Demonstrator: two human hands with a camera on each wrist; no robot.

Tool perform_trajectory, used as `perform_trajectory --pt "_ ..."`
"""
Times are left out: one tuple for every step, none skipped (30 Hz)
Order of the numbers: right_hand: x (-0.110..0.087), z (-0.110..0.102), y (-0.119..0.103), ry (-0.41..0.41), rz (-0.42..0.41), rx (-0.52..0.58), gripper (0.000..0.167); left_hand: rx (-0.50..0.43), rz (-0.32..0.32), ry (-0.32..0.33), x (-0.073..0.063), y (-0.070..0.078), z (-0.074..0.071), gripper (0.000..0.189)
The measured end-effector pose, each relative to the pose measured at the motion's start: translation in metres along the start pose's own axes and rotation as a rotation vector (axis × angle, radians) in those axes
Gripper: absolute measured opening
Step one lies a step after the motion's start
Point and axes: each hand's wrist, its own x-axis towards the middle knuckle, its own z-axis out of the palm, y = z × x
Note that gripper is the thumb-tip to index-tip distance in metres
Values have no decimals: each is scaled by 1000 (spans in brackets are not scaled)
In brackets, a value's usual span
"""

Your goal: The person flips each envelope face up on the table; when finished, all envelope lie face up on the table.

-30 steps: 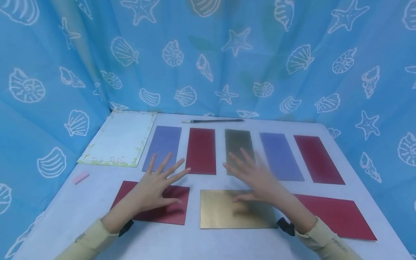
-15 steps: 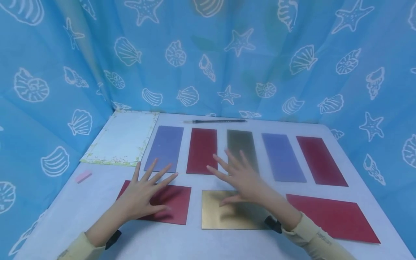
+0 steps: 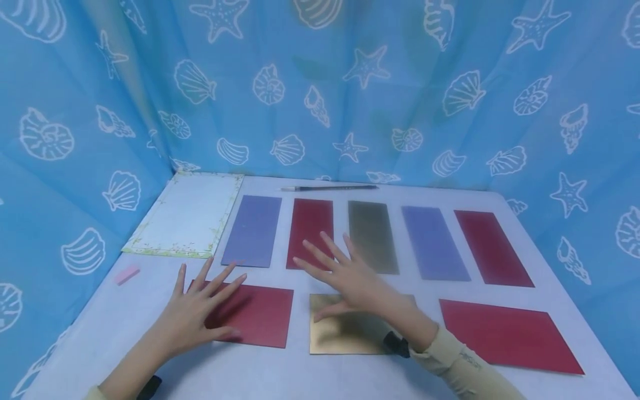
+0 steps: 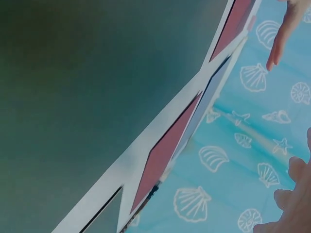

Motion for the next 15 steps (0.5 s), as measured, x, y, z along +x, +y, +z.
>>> perform_trajectory --pt "2 0 -2 -11 3 18 106 0 -9 1 -3 -1 -1 98" --pt "5 1 -4 -17 1 35 105 2 -17 -3 -6 -3 -2 97" --pt "7 1 -6 -24 0 49 105 2 -23 -1 -9 -4 -4 97" --pt "9 1 -7 -33 -2 64 105 2 -27 1 -12 -5 -6 97" --pt "12 1 -9 -44 -7 70 106 3 -30 5 -15 -7 -8 96" --pt "14 1 -11 -55 -11 73 106 4 -32 5 -17 -8 -10 96" --pt "16 1 -12 -62 -15 77 105 6 -33 7 -20 -9 -12 96" --pt "18 1 -13 -68 -20 73 105 9 -32 6 -22 -11 -15 97" --pt "20 1 -15 -75 -23 72 105 13 -32 4 -24 -13 -17 97" --pt "22 1 -16 -83 -28 73 105 20 -32 0 -26 -15 -19 97" --pt "25 1 -18 -87 -33 78 104 24 -34 -4 -28 -18 -21 97" --pt "27 1 -19 -87 -38 85 104 28 -37 -15 -30 -20 -23 97" --pt "30 1 -21 -91 -43 88 104 31 -38 -25 -32 -22 -25 98" --pt "33 1 -23 -94 -49 89 105 34 -41 -42 -34 -25 -26 98" --pt "35 1 -25 -97 -55 99 106 37 -45 -59 -36 -27 -28 98"
